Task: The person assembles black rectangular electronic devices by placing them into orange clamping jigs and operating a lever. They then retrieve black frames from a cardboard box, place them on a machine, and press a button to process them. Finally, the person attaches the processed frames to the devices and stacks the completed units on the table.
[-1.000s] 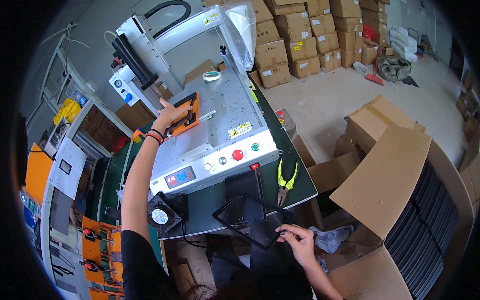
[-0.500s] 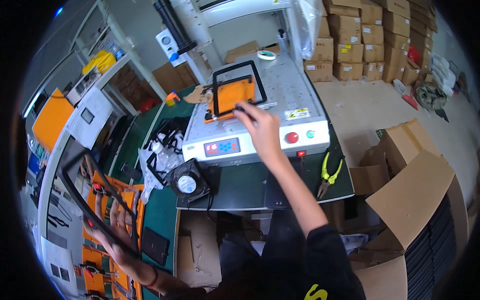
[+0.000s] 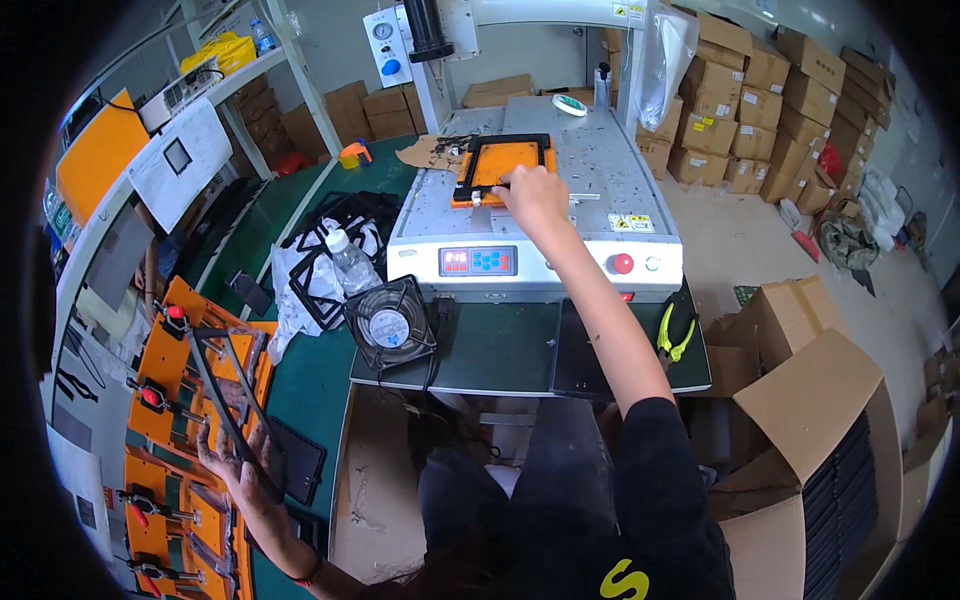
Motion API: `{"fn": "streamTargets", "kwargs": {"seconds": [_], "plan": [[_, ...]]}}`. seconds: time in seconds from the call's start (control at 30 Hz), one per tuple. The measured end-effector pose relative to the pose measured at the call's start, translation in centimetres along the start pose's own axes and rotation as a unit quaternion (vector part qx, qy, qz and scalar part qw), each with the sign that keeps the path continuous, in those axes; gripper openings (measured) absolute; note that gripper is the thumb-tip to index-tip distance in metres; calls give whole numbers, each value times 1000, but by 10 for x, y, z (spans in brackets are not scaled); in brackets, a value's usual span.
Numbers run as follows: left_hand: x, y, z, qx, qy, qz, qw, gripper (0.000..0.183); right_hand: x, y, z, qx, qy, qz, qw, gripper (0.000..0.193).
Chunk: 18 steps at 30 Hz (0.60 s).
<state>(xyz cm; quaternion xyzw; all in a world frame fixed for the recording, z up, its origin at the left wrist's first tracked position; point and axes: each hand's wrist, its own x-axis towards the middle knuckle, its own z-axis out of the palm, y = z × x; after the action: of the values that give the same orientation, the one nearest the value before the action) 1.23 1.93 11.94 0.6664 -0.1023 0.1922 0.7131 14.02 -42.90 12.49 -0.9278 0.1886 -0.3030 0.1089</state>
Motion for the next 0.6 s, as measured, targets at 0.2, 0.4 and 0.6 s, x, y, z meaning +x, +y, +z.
{"fn": "streamTargets", "kwargs": {"seconds": [0.2, 0.4, 0.6], "plan": [[-4, -12, 3, -39, -52, 24, 998, 73, -6, -5, -23, 70, -91, 44, 992, 45], [3, -30, -10, -49, -49, -7, 998, 72, -115, 63, -51, 72, 280, 51, 956, 39], [6, -41, 23, -91, -108, -30, 990, 90, -185, 104, -30, -26, 233, 41, 971, 52]]}}
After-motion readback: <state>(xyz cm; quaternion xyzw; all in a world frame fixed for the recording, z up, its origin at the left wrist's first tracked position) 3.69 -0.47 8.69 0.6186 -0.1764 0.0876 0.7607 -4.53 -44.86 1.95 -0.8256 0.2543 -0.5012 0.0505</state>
